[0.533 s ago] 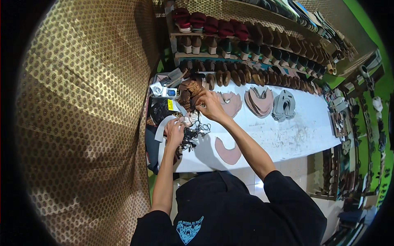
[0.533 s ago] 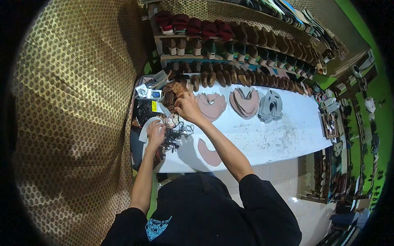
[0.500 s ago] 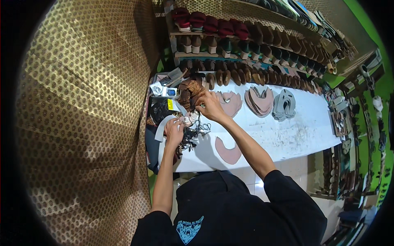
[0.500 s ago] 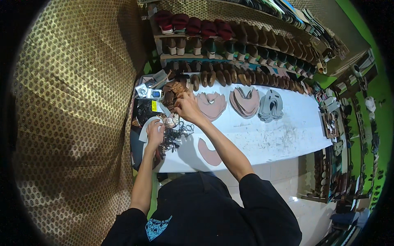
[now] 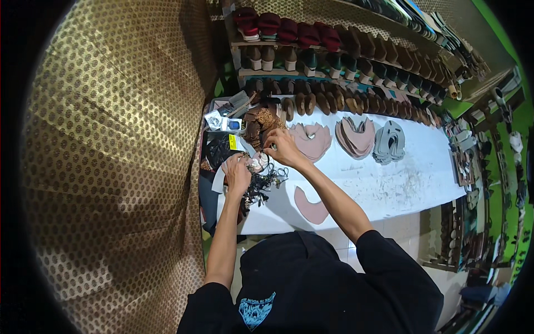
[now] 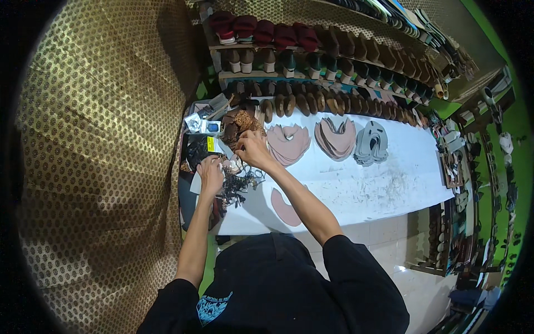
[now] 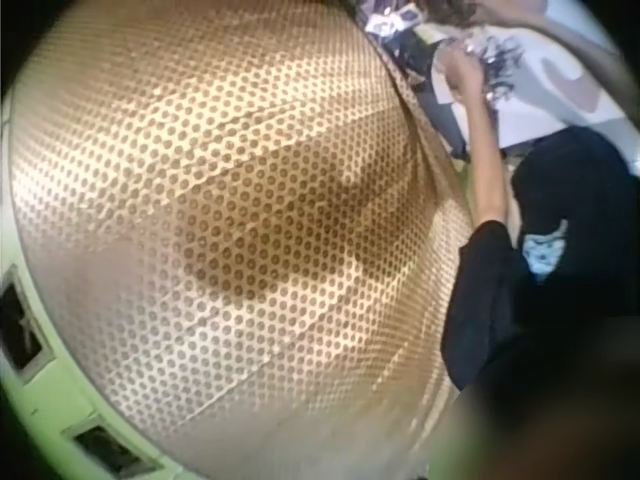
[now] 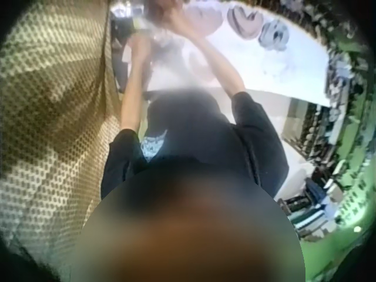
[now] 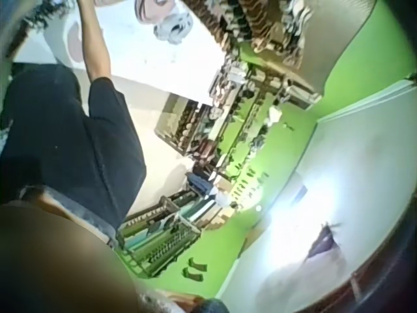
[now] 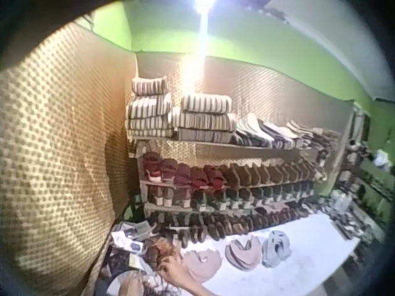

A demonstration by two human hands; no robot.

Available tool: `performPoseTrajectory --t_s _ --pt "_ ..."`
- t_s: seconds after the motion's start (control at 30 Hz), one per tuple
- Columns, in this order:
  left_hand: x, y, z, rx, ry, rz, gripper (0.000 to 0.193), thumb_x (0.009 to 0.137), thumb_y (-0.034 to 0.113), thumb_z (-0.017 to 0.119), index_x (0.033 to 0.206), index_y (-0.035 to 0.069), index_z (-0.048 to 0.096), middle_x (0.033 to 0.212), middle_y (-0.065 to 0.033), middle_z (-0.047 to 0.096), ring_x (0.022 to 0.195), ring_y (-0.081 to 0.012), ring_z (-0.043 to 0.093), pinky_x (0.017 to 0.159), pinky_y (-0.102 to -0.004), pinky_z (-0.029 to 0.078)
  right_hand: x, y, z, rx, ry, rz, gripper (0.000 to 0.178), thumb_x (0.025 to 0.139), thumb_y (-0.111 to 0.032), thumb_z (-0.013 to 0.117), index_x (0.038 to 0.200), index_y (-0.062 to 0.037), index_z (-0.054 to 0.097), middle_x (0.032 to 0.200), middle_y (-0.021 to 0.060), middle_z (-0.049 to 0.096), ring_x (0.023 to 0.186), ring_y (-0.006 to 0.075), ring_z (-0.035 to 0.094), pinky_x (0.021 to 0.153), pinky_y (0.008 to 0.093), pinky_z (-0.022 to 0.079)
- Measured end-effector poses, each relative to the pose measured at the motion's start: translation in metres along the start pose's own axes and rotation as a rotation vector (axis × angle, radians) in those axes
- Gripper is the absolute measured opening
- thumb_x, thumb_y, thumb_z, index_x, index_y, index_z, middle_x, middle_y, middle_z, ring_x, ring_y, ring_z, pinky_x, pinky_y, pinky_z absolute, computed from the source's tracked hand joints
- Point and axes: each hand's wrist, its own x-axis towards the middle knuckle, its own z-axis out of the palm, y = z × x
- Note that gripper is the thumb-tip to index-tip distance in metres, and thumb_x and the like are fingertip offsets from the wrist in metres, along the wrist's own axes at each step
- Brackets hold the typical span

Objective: The recorder is preparing, inspecting, and organizing leather shoe upper components on a manufacturing workbench.

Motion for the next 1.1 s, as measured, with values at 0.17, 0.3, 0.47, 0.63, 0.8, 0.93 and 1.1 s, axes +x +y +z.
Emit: performPoseTrajectory --t_s 0.17,0.3,0.47,0.63,0.8,0.93,1.1 --pt "0.026 0.028 -0.015 -0.037 0.061 0.010 0.023 0.083 0.012 0.068 0.105 0.009 0.075 0.127 -0.0081 0.062 0.125 -0.0308 0.050 0.110 -0.0495 0.028 0.000 0.005 -0.007 0.010 -0.014 -0.030 0.018 0.081 -0.023 0.074 0.092 -0.0082 0.076 0.123 0.0112 0.059 0.118 0.0359 0.047 0.102 0.0481 0.035" --pt "0.042 0.040 -0.015 -0.409 -0.001 0.068 0.027 0.090 0.020 0.067 0.112 0.006 0.073 0.134 -0.0104 0.060 0.134 -0.0309 0.045 0.115 -0.0464 0.026 0.003 0.003 -0.009 0.011 -0.013 -0.032 0.019 0.081 -0.023 0.073 0.093 -0.0073 0.075 0.123 0.0114 0.059 0.118 0.0357 0.047 0.102 0.0471 0.035" --pt "0.047 0.032 0.008 -0.708 -0.108 0.004 0.023 0.089 0.025 0.072 0.105 0.009 0.075 0.134 -0.0100 0.060 0.131 -0.0316 0.048 0.112 -0.0477 0.026 0.005 0.007 -0.016 0.011 -0.013 -0.022 0.017 0.082 -0.022 0.076 0.090 -0.0075 0.071 0.126 0.0088 0.057 0.122 0.0335 0.047 0.101 0.0498 0.035" --pt "0.037 0.042 -0.007 -0.632 -0.109 0.026 0.016 0.087 0.022 0.074 0.097 0.009 0.075 0.130 -0.0089 0.060 0.126 -0.0309 0.050 0.108 -0.0439 0.033 -0.005 0.017 -0.029 -0.050 -0.104 -0.099 0.018 0.081 -0.022 0.078 0.089 -0.0076 0.071 0.125 0.0097 0.057 0.122 0.0338 0.046 0.100 0.0505 0.036" --pt "0.023 0.048 -0.014 -0.698 -0.113 0.133 0.014 0.087 0.021 0.073 0.093 0.009 0.073 0.127 -0.0092 0.060 0.125 -0.0310 0.050 0.109 -0.0438 0.031 -0.026 0.010 -0.035 -0.200 -0.178 -0.243 0.015 0.076 -0.016 0.073 0.086 -0.0044 0.073 0.120 0.0127 0.059 0.123 0.0341 0.047 0.101 0.0541 0.036" --pt "0.018 0.054 -0.021 -0.591 -0.229 0.193 0.011 0.086 0.019 0.070 0.086 0.008 0.072 0.119 -0.0078 0.062 0.124 -0.0302 0.049 0.108 -0.0451 0.029 -0.044 0.005 -0.044 -0.502 -0.171 -0.247 0.021 0.070 -0.013 0.068 0.084 0.0027 0.070 0.117 0.0145 0.059 0.121 0.0379 0.049 0.109 0.0653 0.031" --pt "0.016 0.072 -0.037 -0.328 -0.248 0.335 0.020 0.086 0.025 0.071 0.080 0.007 0.073 0.118 -0.0081 0.063 0.124 -0.0317 0.048 0.108 -0.0544 0.025 -0.067 0.017 -0.052 -0.499 -0.082 -0.315 0.016 0.072 -0.009 0.064 0.084 0.0004 0.070 0.117 0.0136 0.059 0.123 0.0357 0.048 0.112 0.0658 0.029"
